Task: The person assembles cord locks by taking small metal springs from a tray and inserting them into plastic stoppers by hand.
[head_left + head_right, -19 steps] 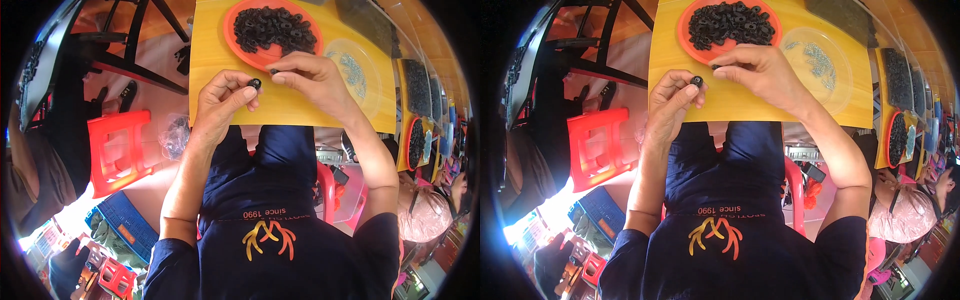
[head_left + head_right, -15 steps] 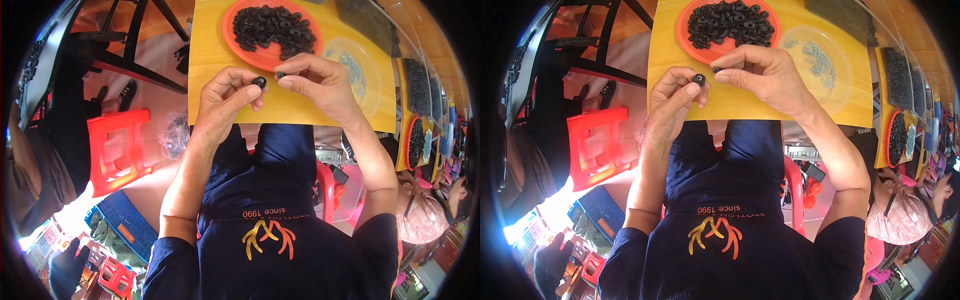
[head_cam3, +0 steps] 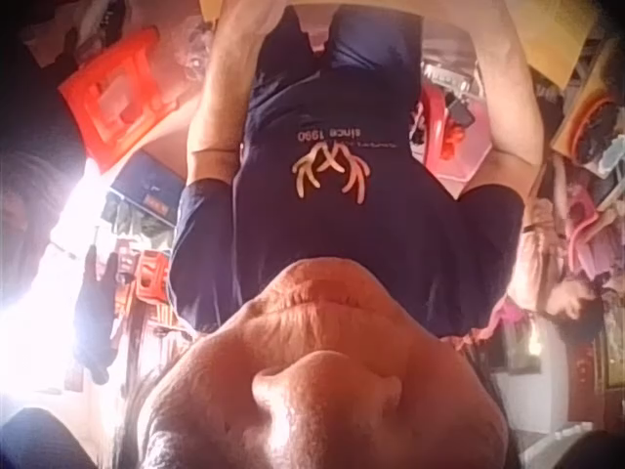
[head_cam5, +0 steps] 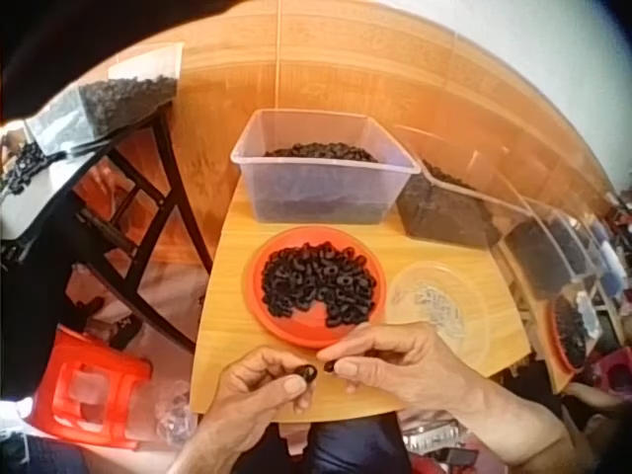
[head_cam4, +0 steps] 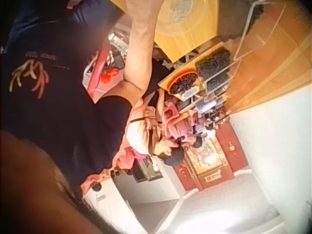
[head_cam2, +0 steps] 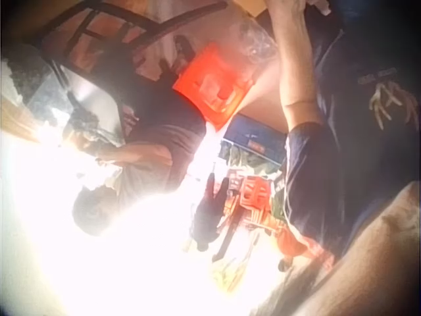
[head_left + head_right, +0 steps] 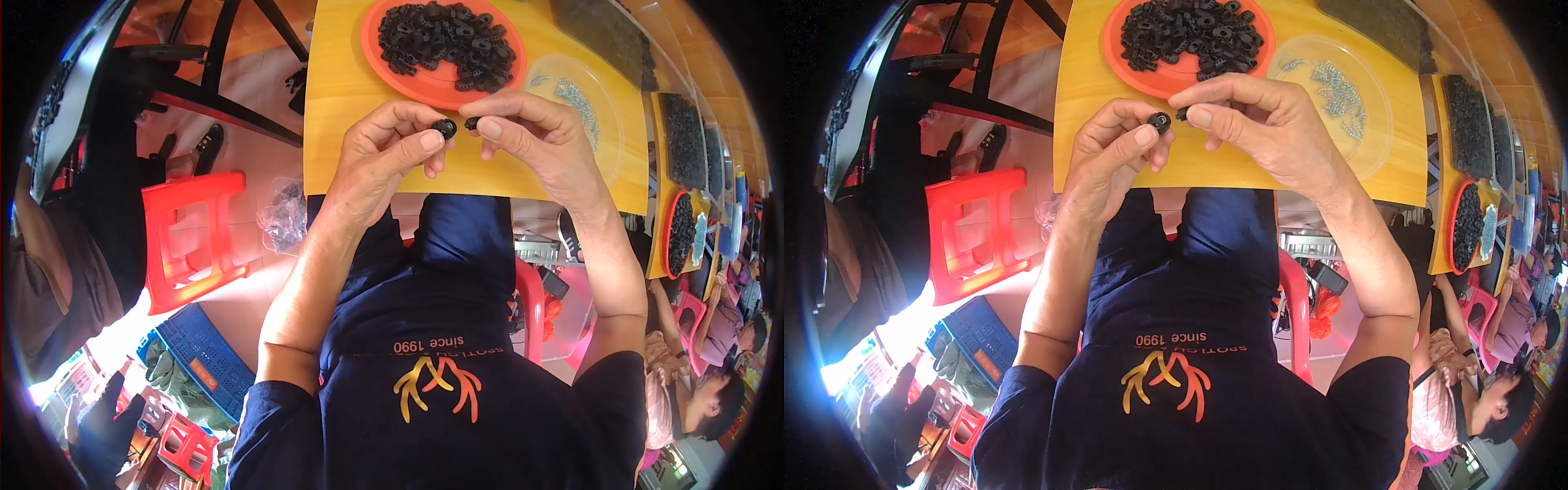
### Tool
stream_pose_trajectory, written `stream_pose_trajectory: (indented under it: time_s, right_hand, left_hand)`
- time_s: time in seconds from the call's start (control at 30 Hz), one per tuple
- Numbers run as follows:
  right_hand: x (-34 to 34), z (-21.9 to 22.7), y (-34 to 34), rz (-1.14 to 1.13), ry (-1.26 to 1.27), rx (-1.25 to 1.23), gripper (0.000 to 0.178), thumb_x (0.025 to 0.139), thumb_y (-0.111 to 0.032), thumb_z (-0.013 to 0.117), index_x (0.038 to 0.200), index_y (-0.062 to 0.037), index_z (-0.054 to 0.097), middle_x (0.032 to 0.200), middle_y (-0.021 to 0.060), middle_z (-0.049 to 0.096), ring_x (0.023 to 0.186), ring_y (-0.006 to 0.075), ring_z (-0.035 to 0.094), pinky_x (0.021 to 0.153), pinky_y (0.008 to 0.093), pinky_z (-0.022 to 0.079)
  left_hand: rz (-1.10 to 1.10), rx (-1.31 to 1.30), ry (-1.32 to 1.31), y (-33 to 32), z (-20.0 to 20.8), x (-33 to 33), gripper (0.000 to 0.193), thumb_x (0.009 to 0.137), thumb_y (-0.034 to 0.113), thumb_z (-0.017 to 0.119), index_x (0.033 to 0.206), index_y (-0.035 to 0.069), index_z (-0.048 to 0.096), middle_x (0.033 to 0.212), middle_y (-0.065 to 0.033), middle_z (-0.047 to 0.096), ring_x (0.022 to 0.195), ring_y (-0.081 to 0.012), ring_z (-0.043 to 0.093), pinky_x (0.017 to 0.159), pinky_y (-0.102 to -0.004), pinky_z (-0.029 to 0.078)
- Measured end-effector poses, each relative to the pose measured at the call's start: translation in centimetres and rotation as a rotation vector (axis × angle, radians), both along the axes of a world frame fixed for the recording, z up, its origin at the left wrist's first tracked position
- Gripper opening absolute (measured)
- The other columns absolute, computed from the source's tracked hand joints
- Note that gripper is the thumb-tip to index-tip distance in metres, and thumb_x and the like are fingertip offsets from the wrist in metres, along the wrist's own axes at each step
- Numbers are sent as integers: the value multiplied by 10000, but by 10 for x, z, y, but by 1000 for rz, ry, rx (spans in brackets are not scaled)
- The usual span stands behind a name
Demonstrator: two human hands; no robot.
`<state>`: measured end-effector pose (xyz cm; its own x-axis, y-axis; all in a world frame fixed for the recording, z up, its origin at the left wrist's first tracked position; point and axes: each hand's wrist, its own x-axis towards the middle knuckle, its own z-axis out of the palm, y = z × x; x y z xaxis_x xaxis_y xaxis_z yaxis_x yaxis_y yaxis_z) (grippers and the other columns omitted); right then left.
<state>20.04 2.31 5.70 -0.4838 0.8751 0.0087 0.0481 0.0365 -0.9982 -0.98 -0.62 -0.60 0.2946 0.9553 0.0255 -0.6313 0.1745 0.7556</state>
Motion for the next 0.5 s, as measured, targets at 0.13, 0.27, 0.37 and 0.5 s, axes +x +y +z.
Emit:
stream_pose_trajectory:
  time_s: [0.13, 0.27, 0.37, 0.5]
  right_hand:
    - [-2, 3, 0, 41, -53, 19, 228, 939, -157, 649, 1119, -26, 694, 963, 19, 694, 767, 68, 593, 697, 209, 494]
    - [-3, 0, 0, 46, -37, -35, 229, 940, -157, 647, 1119, -21, 692, 975, 23, 696, 775, 63, 593, 694, 208, 497]
    - [-3, 0, -1, 31, -49, -67, 229, 941, -152, 645, 1122, -19, 688, 974, 27, 695, 776, 58, 591, 693, 207, 497]
    - [-7, -1, -6, -2, -34, -95, 226, 940, -147, 645, 1122, -19, 680, 952, 19, 690, 770, 53, 587, 692, 202, 495]
  left_hand:
    - [-12, -12, 25, 0, 1, 3, 190, 907, 71, 662, 1083, 10, 626, 891, -87, 669, 743, -129, 611, 682, -269, 507]
    - [-19, -4, 25, 0, 1, 6, 192, 904, 70, 666, 1082, 10, 626, 886, -79, 666, 743, -124, 612, 684, -265, 508]
    - [-13, -12, 44, 1, 1, 6, 184, 901, 67, 669, 1072, 10, 629, 873, -69, 662, 737, -116, 611, 681, -256, 509]
    - [-10, 12, 133, 1, 0, 3, 172, 896, 73, 679, 1051, 11, 637, 840, -51, 656, 730, -105, 613, 677, -243, 510]
